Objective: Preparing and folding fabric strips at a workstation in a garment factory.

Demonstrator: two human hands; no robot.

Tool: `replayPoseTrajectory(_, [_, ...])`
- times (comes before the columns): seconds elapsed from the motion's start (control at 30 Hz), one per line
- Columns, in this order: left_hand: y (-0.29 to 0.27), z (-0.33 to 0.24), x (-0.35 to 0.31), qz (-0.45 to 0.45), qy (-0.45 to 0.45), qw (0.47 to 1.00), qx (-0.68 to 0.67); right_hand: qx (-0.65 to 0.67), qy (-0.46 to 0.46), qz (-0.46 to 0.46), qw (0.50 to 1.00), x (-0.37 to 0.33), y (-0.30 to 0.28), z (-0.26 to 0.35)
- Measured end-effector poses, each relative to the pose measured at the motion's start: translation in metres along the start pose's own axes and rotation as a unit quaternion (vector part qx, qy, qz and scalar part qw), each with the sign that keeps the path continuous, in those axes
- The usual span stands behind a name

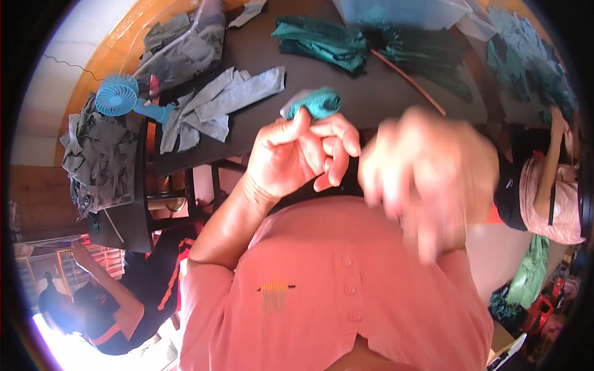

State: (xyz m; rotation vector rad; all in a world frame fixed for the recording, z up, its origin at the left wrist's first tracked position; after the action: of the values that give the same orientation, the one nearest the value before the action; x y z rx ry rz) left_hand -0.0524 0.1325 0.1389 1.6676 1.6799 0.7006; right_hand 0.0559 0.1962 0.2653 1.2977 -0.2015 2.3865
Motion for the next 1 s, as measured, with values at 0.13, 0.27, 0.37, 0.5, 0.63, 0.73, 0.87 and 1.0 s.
replayPoseTrajectory(0.13, [-0.006,0.001,-0.002,0.018,0.006,0.998,-0.059,0.167,-0.043,0.221,0.960,-0.019,0.032,0.033])
replayPoseTrajectory(0.27, [-0.008,0.004,0.006,0.012,0.023,1.000,0.002,-0.228,-0.040,-0.032,0.972,-0.021,-0.027,-0.017])
replayPoseTrajectory(0.37, [0.003,0.002,0.009,0.012,0.015,0.999,0.027,-0.243,-0.058,-0.063,0.966,-0.022,-0.027,-0.034])
replayPoseTrajectory(0.5, [-0.001,0.002,0.010,-0.061,0.013,0.996,0.068,-0.280,-0.081,0.001,0.957,-0.019,-0.024,-0.038])
replayPoseTrajectory(0.63, [-0.009,0.006,0.006,-0.103,-0.006,0.994,0.047,-0.282,-0.051,0.043,0.957,-0.015,-0.025,-0.038])
replayPoseTrajectory(0.73, [-0.008,0.009,0.001,-0.008,-0.017,0.999,0.030,-0.267,-0.043,0.094,0.958,-0.013,-0.021,-0.039])
replayPoseTrajectory(0.87, [-0.009,0.009,-0.002,-0.029,-0.016,0.998,0.049,-0.296,-0.049,0.139,0.944,-0.012,-0.013,-0.040])
replayPoseTrajectory(1.0, [-0.008,0.007,-0.005,-0.071,-0.033,0.993,0.085,-0.406,-0.111,0.183,0.889,-0.015,-0.002,-0.042])
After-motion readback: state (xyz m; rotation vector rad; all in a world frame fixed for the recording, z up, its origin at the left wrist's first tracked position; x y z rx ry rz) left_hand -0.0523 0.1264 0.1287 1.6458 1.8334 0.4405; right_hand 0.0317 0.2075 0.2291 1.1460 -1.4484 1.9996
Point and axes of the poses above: each hand's wrist, its own x-axis towards the middle knuckle, its own y-axis out of the palm, z = x × y, the point moved 7 cm from there along x, towards the middle knuckle, and after that the axes turned 11 degrees about -z, right-handed, at the moved point
